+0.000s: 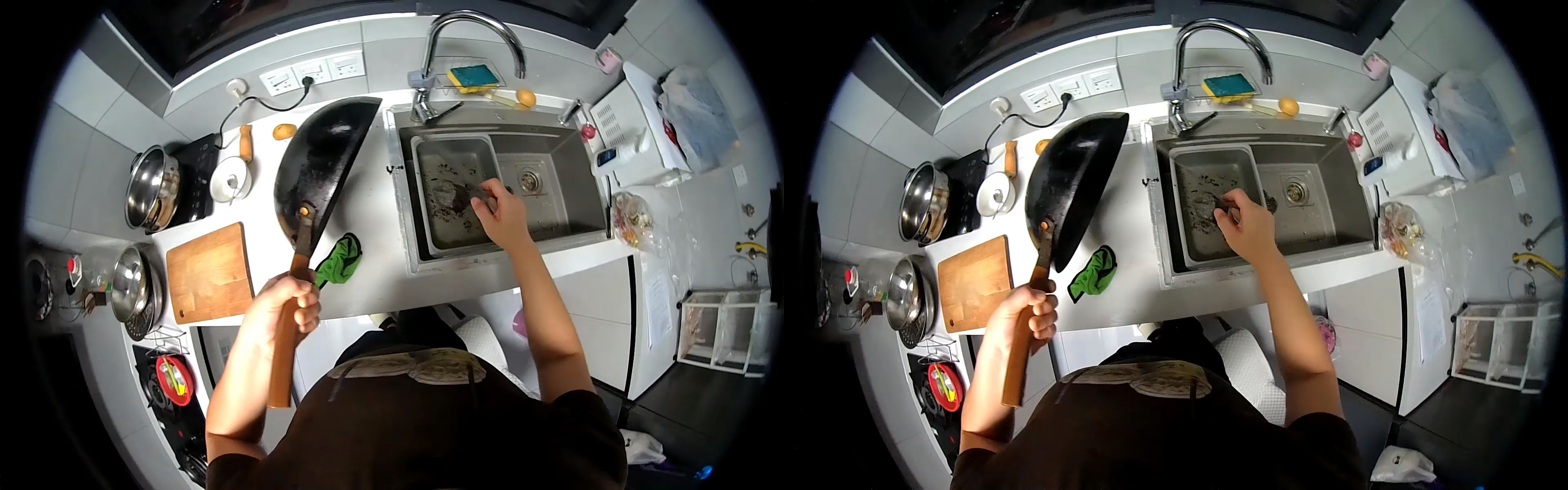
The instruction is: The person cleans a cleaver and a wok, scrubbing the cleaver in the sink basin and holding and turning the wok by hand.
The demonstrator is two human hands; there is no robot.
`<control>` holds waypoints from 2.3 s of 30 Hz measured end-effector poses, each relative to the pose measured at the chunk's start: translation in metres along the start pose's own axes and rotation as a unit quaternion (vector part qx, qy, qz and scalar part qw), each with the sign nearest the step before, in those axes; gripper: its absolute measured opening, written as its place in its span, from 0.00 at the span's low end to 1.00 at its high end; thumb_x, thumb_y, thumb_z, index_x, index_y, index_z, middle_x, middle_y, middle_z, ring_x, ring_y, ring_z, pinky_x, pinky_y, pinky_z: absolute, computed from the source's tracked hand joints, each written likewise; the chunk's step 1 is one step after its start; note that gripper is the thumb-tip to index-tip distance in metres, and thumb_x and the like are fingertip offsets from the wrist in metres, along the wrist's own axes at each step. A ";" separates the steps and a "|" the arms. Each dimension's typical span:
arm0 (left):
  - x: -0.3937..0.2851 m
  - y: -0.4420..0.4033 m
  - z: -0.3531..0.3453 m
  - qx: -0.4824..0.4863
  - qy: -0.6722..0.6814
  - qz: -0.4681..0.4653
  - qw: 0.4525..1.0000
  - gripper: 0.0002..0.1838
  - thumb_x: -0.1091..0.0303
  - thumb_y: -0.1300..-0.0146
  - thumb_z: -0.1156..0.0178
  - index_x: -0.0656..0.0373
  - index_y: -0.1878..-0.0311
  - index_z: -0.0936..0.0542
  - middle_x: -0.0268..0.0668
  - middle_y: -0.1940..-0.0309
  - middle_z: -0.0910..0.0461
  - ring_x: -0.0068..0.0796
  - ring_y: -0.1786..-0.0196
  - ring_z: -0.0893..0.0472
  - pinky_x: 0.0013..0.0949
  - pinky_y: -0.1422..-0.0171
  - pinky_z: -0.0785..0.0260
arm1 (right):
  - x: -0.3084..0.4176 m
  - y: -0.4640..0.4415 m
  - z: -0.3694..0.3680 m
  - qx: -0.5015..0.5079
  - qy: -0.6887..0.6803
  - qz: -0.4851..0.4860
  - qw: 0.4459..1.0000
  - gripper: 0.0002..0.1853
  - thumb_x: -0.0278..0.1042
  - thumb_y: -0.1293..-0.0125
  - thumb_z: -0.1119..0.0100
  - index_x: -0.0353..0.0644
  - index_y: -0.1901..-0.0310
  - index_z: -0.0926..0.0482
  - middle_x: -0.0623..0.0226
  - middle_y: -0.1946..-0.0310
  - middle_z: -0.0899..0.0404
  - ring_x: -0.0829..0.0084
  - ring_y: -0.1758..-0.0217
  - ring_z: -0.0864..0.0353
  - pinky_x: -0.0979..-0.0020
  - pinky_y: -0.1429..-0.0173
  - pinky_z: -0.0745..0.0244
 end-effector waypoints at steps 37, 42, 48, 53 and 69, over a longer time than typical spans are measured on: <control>0.095 -0.122 -0.061 -0.242 -0.175 -0.188 0.935 0.14 0.78 0.46 0.46 0.65 0.55 0.33 0.37 0.79 0.28 0.25 0.84 0.28 0.24 0.81 0.33 | -0.225 0.012 -0.093 0.280 0.002 0.117 0.953 0.23 0.28 0.49 0.31 0.45 0.53 0.32 0.58 0.64 0.21 0.56 0.54 0.23 0.54 0.47 0.32; 0.092 -0.123 -0.069 -0.254 -0.183 -0.190 0.930 0.13 0.73 0.45 0.44 0.65 0.58 0.32 0.36 0.80 0.29 0.24 0.84 0.29 0.23 0.80 0.35 | -0.223 0.021 -0.086 0.276 -0.021 0.144 0.950 0.22 0.25 0.51 0.31 0.44 0.56 0.32 0.59 0.67 0.21 0.54 0.59 0.23 0.56 0.54 0.30; 0.089 -0.122 -0.070 -0.260 -0.171 -0.190 0.931 0.14 0.74 0.46 0.45 0.65 0.56 0.32 0.35 0.81 0.29 0.23 0.84 0.30 0.23 0.81 0.35 | -0.221 0.016 -0.067 0.230 -0.082 0.081 0.966 0.17 0.35 0.40 0.39 0.44 0.52 0.31 0.56 0.66 0.20 0.52 0.64 0.19 0.57 0.62 0.25; 0.085 -0.120 -0.072 -0.266 -0.178 -0.173 0.931 0.17 0.76 0.48 0.46 0.67 0.53 0.32 0.35 0.80 0.29 0.23 0.84 0.30 0.23 0.81 0.35 | -0.248 -0.016 -0.107 0.212 -0.150 -0.083 0.962 0.16 0.37 0.34 0.43 0.38 0.51 0.31 0.48 0.66 0.20 0.46 0.64 0.20 0.55 0.62 0.28; 0.094 -0.124 -0.071 -0.272 -0.159 -0.179 0.932 0.16 0.77 0.48 0.46 0.66 0.54 0.32 0.37 0.80 0.29 0.23 0.84 0.29 0.23 0.81 0.35 | -0.274 -0.028 -0.156 0.074 -0.101 -0.155 0.980 0.16 0.33 0.33 0.42 0.38 0.47 0.30 0.57 0.70 0.21 0.64 0.69 0.21 0.66 0.63 0.28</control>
Point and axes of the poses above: each hand's wrist, its own y-axis away from the middle knuckle, its own z-axis out of the back of the hand, x = y × z, the point moved 5 cm from there along -y, towards the middle knuckle
